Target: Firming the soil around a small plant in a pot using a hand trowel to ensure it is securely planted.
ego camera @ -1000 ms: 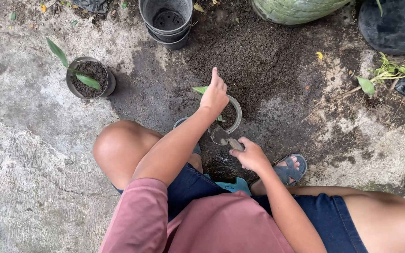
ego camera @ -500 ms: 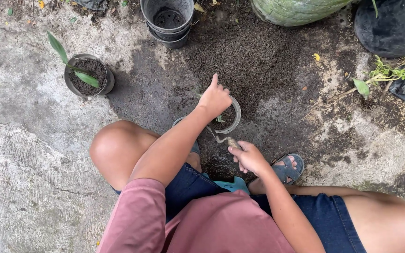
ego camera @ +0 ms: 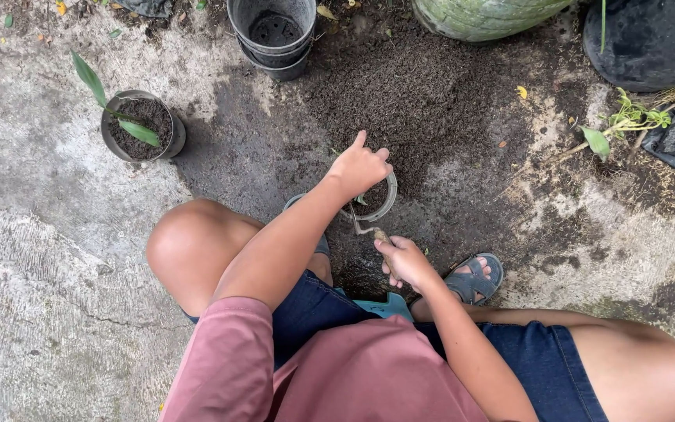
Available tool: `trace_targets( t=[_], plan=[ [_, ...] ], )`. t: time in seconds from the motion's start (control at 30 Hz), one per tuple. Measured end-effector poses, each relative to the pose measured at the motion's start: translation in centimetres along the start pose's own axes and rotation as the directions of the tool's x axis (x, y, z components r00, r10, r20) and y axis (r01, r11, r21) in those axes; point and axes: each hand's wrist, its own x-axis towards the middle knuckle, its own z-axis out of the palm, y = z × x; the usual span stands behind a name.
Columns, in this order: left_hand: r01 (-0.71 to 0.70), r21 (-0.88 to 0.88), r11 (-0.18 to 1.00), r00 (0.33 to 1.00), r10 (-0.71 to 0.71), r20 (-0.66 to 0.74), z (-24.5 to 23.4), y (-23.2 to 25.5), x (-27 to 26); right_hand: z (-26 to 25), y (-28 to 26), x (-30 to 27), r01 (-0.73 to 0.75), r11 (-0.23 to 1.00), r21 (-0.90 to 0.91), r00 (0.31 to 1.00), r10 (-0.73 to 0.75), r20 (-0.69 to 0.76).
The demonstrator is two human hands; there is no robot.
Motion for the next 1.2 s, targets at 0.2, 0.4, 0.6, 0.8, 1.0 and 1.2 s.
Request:
trace_targets(
  t=[0.2, 0.4, 0.6, 0.8, 1.0, 1.2],
  plan=[
    [0.014, 0.027, 1.0, 0.999, -0.014, -0.031, -1.5, 0.0, 0.0, 0.2, -1.0, -0.7, 0.017, 0.996, 0.09, 1.0, -0.018, 0.005],
    [0.052, -0.009, 0.999, 0.998, -0.052, 0.036, -6.1, 0.4, -0.9, -0.2, -1.3, -1.3, 0.011, 0.998, 0.056, 1.0, -0.011, 0.005],
    [0.06, -0.084, 0.995, 0.992, -0.05, 0.12, -4.2, -0.2, -0.5, -0.7, -0.2, -0.1, 0.0, 1.0, 0.0, 1.0, 0.0, 0.014],
    [0.076, -0.105, 0.992, 0.993, -0.066, 0.094, -5.5, -0.1, -0.6, 0.2, -0.2, 0.3, 0.0, 0.999, 0.054, 1.0, -0.001, 0.03],
    [0.077, -0.127, 0.989, 0.995, -0.067, 0.08, -4.2, -0.3, -0.1, -0.1, -2.0, -0.7, 0.018, 0.986, 0.167, 0.999, -0.026, 0.046],
    [0.077, -0.165, 0.983, 0.994, -0.063, 0.092, -5.2, -0.2, -0.3, -1.2, -1.9, 0.2, -0.012, 0.985, 0.171, 0.996, -0.003, 0.088]
  ],
)
